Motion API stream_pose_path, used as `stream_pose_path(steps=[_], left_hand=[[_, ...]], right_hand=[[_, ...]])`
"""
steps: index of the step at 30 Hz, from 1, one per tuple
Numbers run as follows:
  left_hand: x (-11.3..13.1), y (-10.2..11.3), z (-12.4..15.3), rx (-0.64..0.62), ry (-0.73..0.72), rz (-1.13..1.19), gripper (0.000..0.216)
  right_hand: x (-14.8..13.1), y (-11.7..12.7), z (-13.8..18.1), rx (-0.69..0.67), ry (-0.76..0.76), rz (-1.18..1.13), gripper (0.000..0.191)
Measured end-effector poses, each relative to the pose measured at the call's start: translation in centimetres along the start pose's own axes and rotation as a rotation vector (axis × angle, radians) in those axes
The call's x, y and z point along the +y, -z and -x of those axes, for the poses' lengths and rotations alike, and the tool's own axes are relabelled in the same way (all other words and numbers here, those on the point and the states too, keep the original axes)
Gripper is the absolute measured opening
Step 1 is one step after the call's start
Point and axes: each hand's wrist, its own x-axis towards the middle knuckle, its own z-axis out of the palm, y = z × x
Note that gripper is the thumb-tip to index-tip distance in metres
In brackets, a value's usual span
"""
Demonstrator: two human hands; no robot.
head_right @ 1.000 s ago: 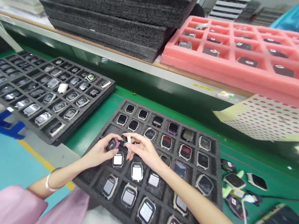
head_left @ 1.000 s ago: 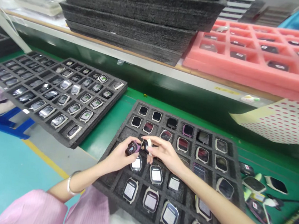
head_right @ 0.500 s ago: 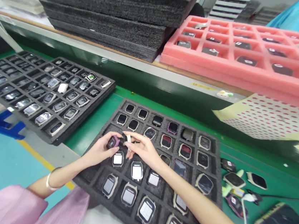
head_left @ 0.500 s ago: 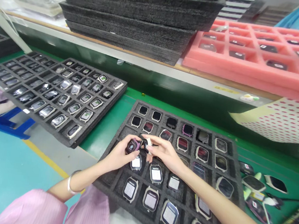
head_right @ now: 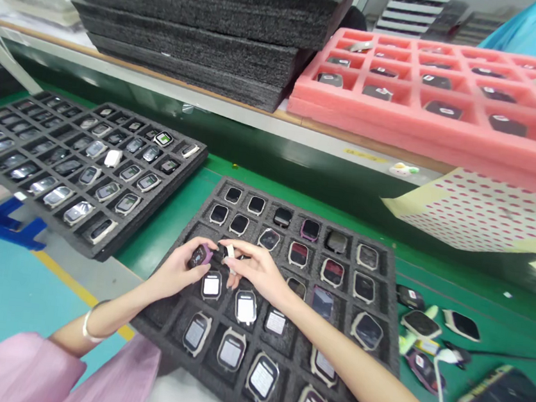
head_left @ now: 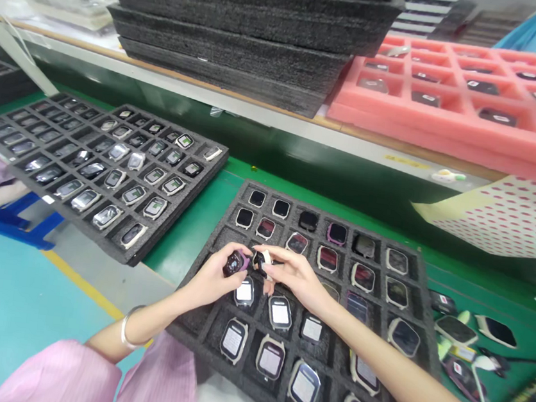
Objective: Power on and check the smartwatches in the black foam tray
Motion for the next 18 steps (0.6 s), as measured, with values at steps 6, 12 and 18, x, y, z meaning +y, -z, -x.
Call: stream_pose_path(steps=[6,12,18], left_hand=[[-0.37,0.02,0.08,-0.039,0.117,0.197,0.038],[-0.33,0.49,0.04,-0.044,0.21,0.569,0.042],[-0.58,0.89,0.19,-0.056,0.258,0.622,0.04]], right_hand=[[0.02,0.15,0.03,-0.016,-0.041,-0.16,0.052],[-0.3,0.33,-0.18,0.025,-0.044,-0.241,0.036],[-0.33,0.5,-0.23,0.061,-0.065,-0.181,0.038]])
